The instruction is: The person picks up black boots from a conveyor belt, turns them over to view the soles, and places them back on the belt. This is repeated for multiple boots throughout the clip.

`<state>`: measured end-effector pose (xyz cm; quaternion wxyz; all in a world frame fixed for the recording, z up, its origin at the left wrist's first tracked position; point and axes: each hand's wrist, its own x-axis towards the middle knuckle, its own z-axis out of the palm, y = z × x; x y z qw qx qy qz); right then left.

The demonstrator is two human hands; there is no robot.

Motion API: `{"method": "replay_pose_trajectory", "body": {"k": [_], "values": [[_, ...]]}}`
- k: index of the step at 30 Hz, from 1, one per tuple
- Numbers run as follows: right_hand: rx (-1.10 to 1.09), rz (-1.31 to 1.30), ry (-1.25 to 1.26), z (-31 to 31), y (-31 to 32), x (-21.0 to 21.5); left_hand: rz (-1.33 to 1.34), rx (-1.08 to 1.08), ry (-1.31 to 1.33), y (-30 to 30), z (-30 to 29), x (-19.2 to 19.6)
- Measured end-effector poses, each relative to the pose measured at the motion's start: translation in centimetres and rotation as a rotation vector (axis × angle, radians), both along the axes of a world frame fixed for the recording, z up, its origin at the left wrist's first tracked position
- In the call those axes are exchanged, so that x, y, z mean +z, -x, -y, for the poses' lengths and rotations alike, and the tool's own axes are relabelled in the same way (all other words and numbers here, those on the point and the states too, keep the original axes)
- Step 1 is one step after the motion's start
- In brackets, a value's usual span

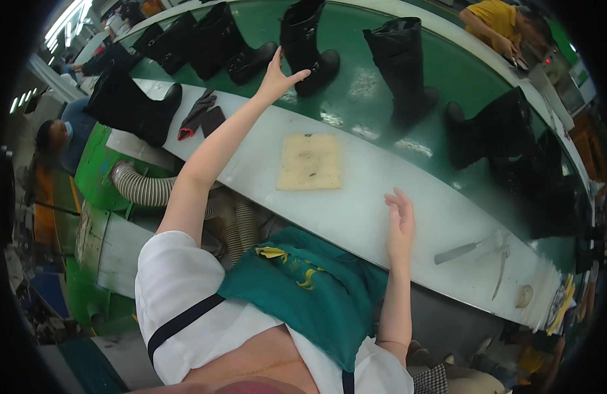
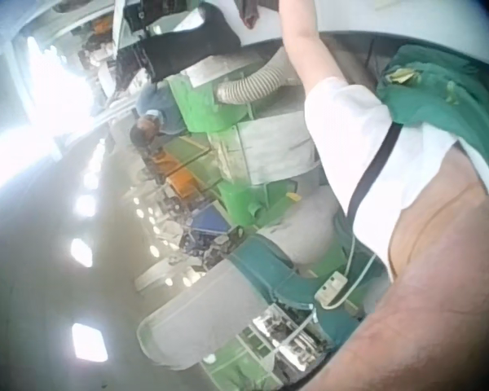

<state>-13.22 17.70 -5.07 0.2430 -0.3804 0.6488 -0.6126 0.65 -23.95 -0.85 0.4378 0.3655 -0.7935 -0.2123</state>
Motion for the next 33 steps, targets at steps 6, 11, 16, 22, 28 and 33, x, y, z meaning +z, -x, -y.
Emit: {"method": "replay_pose_trajectory", "body": {"k": [6,11,16,22,28,33], "values": [[-0.020,0.046,0.021,-0.4,-0.3,0.7,-0.391,-0.140,-0.624,3.1,3.1,1.9],[-0.024,0.043,0.004,-0.4,-0.3,0.5,-0.608,-0.450,-0.858,-2.4,-3.4,6.8],[0.060,-0.107,0.038,1.4,-1.7,4.8,-0.520,-0.493,-0.838,-7.7,-12.4,10.0],[0.007,-0.450,0.324,7.5,-3.2,10.6,-0.484,-0.593,-0.923,-8.5,-20.8,9.7],[-0.173,-0.729,0.194,10.0,-4.9,11.1,-0.571,-0.739,-1.023,-6.7,-23.8,4.5],[-0.182,-0.757,-0.003,10.2,-4.1,7.4,-0.529,-0.658,-1.141,-5.5,-23.3,0.1]]}}
